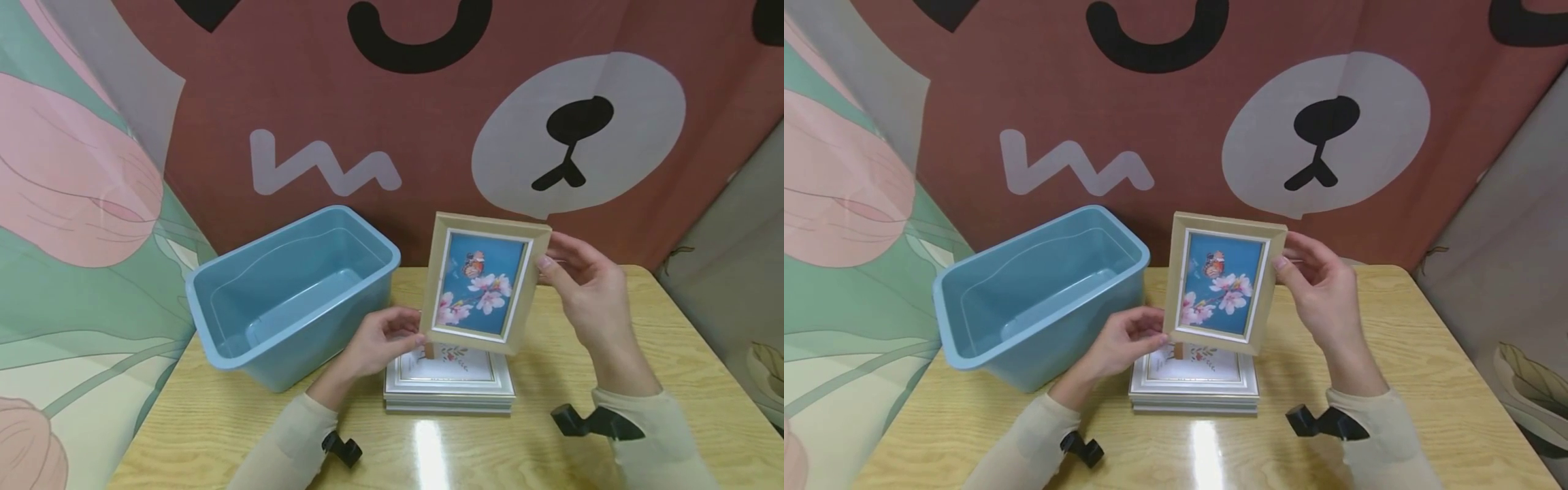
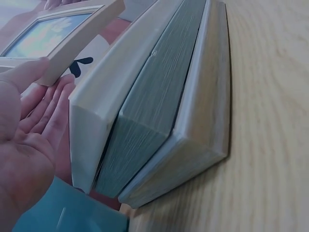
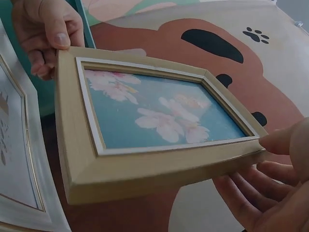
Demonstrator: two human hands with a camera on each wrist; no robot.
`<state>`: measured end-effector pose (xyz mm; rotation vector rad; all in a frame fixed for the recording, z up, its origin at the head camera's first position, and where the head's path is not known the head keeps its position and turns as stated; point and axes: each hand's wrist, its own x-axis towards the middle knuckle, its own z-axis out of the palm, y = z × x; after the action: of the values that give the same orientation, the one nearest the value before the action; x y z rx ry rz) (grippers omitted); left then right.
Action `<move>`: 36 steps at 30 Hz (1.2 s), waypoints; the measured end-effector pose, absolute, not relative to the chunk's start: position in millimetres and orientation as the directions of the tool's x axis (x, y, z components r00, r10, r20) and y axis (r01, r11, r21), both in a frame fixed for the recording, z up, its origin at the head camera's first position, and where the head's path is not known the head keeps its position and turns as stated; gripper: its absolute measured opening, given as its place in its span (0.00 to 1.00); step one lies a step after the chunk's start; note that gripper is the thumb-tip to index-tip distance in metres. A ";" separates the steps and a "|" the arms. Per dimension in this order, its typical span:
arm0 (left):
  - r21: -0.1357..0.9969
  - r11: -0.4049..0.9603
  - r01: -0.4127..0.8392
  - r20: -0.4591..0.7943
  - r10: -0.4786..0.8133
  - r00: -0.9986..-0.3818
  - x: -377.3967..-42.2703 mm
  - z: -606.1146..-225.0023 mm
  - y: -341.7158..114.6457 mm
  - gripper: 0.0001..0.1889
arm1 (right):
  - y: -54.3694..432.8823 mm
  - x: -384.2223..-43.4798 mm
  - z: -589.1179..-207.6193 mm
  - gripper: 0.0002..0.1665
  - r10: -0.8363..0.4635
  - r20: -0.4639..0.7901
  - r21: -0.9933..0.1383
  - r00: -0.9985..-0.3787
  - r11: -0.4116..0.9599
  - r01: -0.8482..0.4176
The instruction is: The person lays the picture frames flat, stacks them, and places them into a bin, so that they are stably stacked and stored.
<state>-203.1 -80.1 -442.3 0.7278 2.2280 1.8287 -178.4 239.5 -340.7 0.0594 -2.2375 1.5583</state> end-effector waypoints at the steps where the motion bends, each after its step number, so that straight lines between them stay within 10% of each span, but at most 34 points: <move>1: 0.956 0.115 0.269 0.188 0.460 -0.868 -202.3 -443.0 -81.0 0.19 | 240.0 -178.7 -341.5 0.28 0.190 0.362 -0.898 -0.913 0.335 -0.286; 12: 0.973 -0.030 0.228 0.226 0.311 -0.923 -194.3 -447.0 -89.8 0.18 | 246.1 -175.3 -351.6 0.25 0.121 0.480 -0.876 -0.869 0.018 -0.482; 22: 0.964 -0.264 0.012 0.036 0.088 -0.995 -183.1 -445.8 -79.5 0.16 | 248.0 -170.6 -360.9 0.22 0.087 0.504 -0.861 -0.859 -0.029 -0.508; 36: 0.913 -0.397 0.094 0.000 -0.230 -0.973 -174.7 -444.0 -68.2 0.04 | 258.8 -159.6 -381.0 0.22 0.080 0.477 -0.879 -0.875 0.033 -0.476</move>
<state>-174.7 -68.2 -444.0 -0.2113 1.8123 2.7937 -159.6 258.8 -381.0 0.4005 -1.9215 1.8979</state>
